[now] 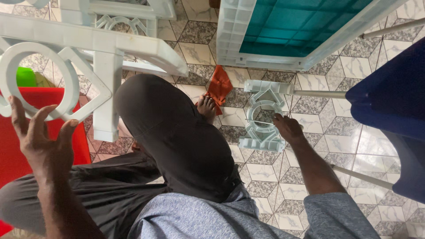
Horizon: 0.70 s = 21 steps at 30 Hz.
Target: The person sits on the floor and uses a screwdriver to disassemble a white plastic chair. They remove screws from the joints and separate the chair into individual components, placing the parts on the floor.
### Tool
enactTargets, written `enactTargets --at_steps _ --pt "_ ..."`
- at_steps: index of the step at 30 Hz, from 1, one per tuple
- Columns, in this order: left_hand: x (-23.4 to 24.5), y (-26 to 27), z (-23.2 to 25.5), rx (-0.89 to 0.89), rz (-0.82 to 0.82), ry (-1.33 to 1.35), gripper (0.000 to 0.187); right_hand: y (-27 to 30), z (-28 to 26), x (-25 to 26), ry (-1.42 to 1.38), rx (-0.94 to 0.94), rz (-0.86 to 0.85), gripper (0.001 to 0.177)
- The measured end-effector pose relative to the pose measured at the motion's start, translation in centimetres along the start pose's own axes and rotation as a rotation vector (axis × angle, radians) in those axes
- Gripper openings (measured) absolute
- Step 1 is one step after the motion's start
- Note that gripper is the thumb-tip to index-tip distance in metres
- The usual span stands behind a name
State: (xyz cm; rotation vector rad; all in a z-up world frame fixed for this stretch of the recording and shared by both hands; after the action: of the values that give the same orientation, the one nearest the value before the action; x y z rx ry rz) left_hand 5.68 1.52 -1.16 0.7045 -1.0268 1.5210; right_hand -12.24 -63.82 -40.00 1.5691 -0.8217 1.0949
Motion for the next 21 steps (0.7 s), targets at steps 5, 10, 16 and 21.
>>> enactTargets --at_steps 5,10,16,21 --pt "0.4 -0.2 0.5 0.082 0.021 0.040 0.041 -0.5 -2.3 4.8 -0.150 -0.139 0.048 0.033" --pt "0.6 -0.2 0.9 0.053 0.057 0.093 0.045 -3.1 -7.1 13.0 -0.401 -0.299 0.302 0.027" --pt "0.4 0.1 -0.1 0.121 0.035 0.155 0.050 -7.5 -11.8 27.3 -0.471 -0.188 0.627 0.032" --pt "0.9 0.0 0.2 0.043 0.087 0.197 0.052 -10.2 -16.8 42.5 -0.537 0.211 0.877 0.015"
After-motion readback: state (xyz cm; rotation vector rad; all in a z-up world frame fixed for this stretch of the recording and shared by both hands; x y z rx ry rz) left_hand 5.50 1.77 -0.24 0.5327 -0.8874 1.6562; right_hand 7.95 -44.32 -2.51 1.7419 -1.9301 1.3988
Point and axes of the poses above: each hand's wrist, its own y-axis away from the middle knuckle, its own x-axis out of the back of the hand, z = x × y, the point moved 6 cm from there along -y, towards the middle knuckle, and after that the axes turned 5 degrees about z, right-handed, at the moved point
